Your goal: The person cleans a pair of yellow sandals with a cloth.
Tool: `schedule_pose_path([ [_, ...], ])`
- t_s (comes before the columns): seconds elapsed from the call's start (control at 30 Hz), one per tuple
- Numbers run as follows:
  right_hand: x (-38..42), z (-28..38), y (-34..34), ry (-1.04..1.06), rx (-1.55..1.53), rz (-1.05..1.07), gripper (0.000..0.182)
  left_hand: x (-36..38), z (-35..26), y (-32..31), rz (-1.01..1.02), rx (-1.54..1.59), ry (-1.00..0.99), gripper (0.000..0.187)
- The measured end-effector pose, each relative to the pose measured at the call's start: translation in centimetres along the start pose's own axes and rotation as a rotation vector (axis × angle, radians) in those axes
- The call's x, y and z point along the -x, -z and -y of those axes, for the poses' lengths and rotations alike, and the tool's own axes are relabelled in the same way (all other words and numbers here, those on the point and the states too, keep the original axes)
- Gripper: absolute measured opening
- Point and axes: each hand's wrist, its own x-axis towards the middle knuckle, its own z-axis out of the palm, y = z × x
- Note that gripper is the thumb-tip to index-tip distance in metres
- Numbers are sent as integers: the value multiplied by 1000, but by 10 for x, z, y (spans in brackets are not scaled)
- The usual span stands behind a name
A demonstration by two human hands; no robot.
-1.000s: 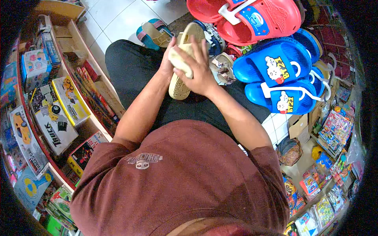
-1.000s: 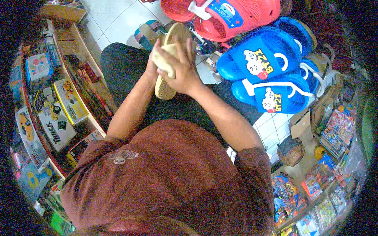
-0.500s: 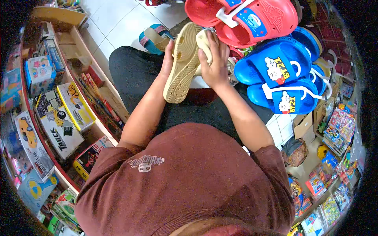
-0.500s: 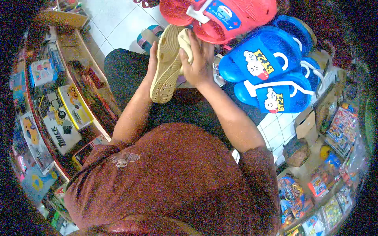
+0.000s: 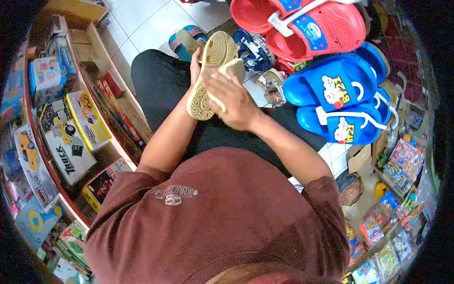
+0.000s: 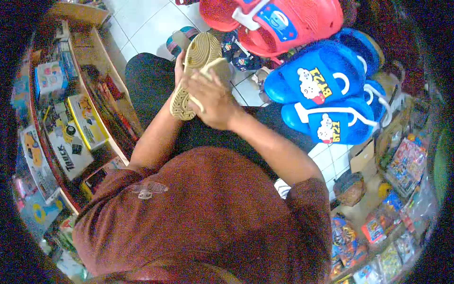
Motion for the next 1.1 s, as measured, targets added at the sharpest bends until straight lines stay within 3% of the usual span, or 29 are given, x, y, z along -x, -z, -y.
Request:
schedule_pose_path([
  [0.1,3,15,5,157,48,-20,45,-3,-2,12,109,193,41,65],
  [0.17,3,7,2,84,119,-69,44,-10,-4,17,166,262,76,65],
  [0.23,-4,4,14,-10,270,-134,44,-11,2,2,14,146,9,64],
  [0.3,-10,-14,22,-110,218,-208,46,-10,5,-13,-103,-94,-112,61],
  [0.4,-10,-21,32,-309,137,-265,44,-9,5,4,194,221,33,59],
  [0.53,-13,-22,39,-506,100,-295,43,-8,7,-4,-59,111,62,56],
  [0.6,-14,-28,42,-556,119,-316,40,-5,8,-5,-33,118,88,56],
  [0.87,-26,-45,39,-488,337,-537,32,-3,12,-11,5,70,157,55],
  [0.93,-26,-39,44,-445,294,-491,31,0,13,-15,-79,-8,128,56],
  [1.0,-25,-37,45,-413,231,-465,29,3,15,-19,-37,71,127,56],
  [1.1,-27,-36,39,-521,190,-403,28,5,13,-10,-76,26,87,56],
])
